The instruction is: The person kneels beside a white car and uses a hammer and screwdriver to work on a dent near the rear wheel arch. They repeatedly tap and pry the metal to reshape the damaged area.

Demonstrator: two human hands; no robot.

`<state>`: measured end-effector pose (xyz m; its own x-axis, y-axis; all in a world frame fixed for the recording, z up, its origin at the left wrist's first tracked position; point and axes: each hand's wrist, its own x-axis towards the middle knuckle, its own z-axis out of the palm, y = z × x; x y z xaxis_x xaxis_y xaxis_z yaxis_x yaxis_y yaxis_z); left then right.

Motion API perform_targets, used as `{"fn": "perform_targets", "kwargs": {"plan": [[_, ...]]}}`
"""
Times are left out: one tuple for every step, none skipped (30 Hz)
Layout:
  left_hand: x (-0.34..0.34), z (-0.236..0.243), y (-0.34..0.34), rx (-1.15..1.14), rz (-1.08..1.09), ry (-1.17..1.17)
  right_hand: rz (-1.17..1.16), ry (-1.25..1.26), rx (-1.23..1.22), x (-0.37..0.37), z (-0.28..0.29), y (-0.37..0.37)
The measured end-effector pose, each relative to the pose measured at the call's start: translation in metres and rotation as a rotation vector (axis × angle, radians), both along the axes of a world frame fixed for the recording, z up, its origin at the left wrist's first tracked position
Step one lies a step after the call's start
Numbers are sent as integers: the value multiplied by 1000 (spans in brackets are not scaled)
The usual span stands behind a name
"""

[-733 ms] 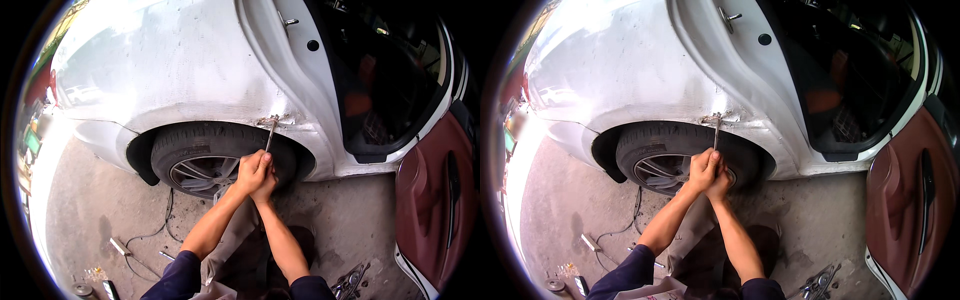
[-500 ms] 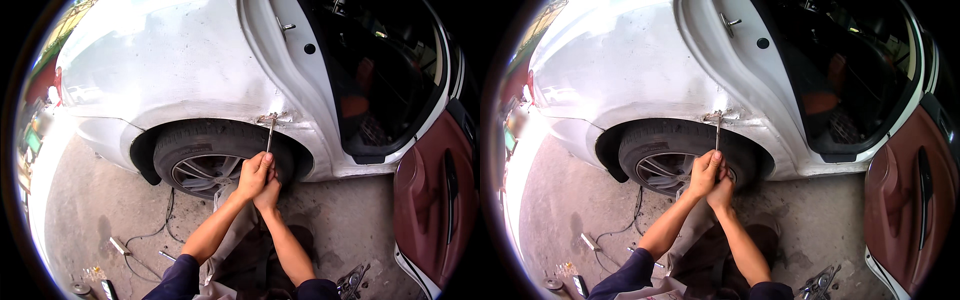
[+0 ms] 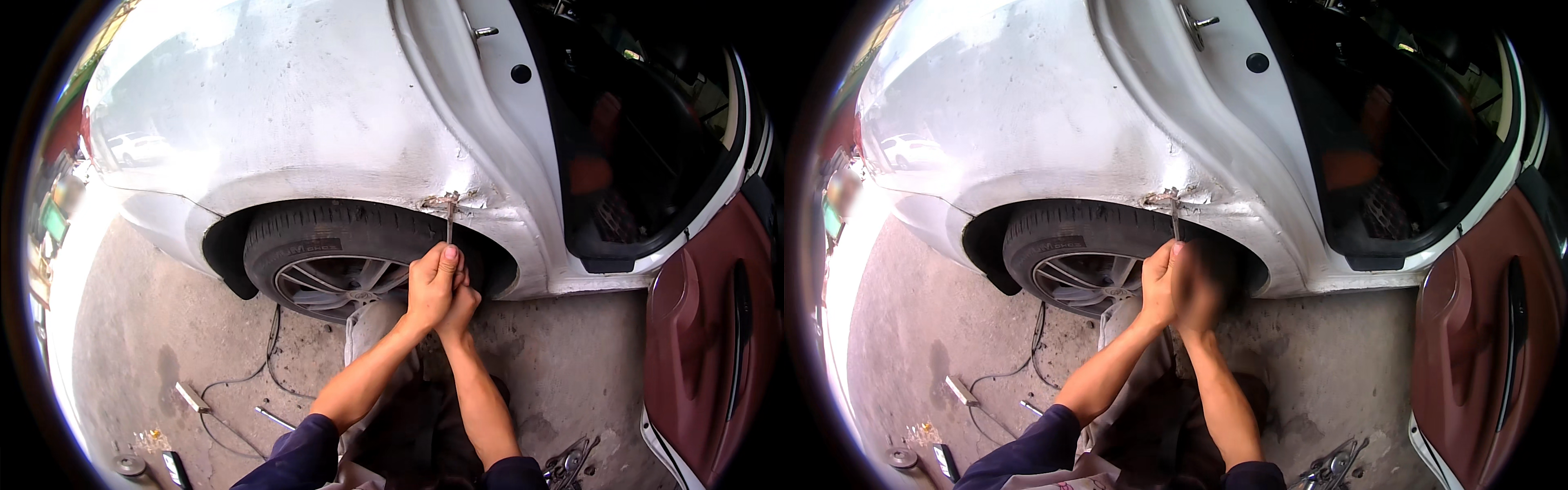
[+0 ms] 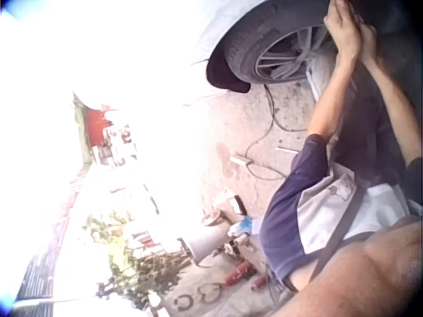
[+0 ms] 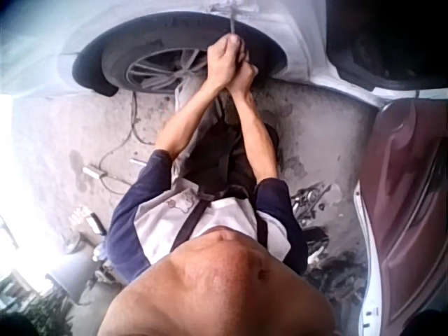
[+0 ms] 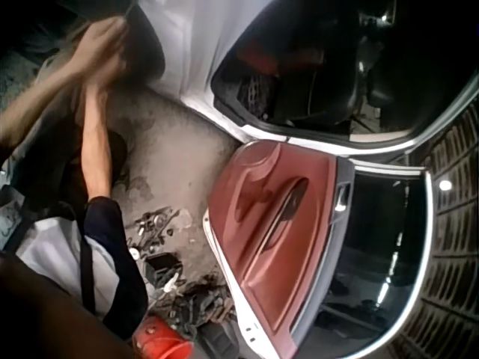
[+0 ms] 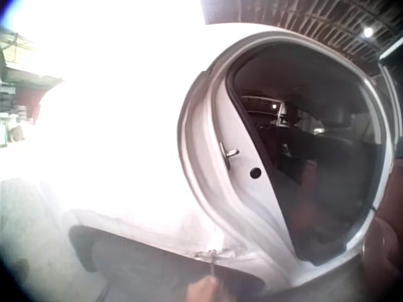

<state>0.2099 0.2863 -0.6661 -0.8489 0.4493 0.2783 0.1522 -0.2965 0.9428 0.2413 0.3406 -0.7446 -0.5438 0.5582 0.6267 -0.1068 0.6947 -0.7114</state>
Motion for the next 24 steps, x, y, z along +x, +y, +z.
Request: {"fn": "perform_targets", "kwargs": {"plan": [[-2, -2, -1, 6, 16, 54, -9, 30, 23, -4, -1, 0], [-5, -6, -3, 13, 32, 109, -8, 39, 39, -7, -4, 0], [-8, -11, -5, 20, 47, 163, -8, 47, 56, -12, -7, 1], [-12, -11, -4, 17, 101, 257, 2, 33, 71, -17, -6, 2], [-10, -12, -7, 9, 86, 218, 12, 19, 86, -17, -5, 2], [-6, -12, -11, 2, 70, 180, -19, -5, 126, -11, -5, -4], [-1, -7, -16, -7, 55, 139, -49, -31, 164, -5, -1, -11], [3, -1, -21, -38, 25, 79, -42, -56, 173, 3, 3, -16], [8, 6, -25, -21, 1, -18, -13, -66, 130, 11, 7, -21], [12, 14, -28, -4, -26, -114, 12, -74, 86, 19, 14, -26], [16, 21, -31, 13, -52, -211, 61, -68, -10, 26, 25, -31], [20, 29, -33, -21, -53, -244, 61, -72, -11, 28, 28, -33], [19, 31, -32, 2, -46, -229, 60, -71, -7, 29, 32, -33], [17, 30, -30, 25, -38, -214, 11, -80, 92, 24, 28, -29], [14, 30, -26, 48, -30, -201, -23, -91, 146, 21, 29, -25], [10, 23, -23, 57, -18, -161, -50, -100, 198, 14, 28, -22], [5, 16, -18, 66, -6, -122, -62, -111, 205, 8, 28, -18], [-1, 10, -14, 74, 7, -83, -59, -100, 200, 2, 27, -14], [-6, 5, -9, 87, 22, -52, -59, -91, 196, -3, 25, -9], [-11, 0, -4, 100, 38, -20, -43, -60, 178, -8, 22, -4], [-15, -4, 0, 112, 54, 11, -29, -26, 177, -13, 16, 1], [-17, -8, 3, 124, 60, 51, -17, 12, 178, -18, 12, 7], [-18, -12, 5, 136, 66, 90, -6, 53, 195, -20, 7, 11], [-20, -16, 7, 148, 72, 131, -8, 67, 219, -22, 2, 15]]}}
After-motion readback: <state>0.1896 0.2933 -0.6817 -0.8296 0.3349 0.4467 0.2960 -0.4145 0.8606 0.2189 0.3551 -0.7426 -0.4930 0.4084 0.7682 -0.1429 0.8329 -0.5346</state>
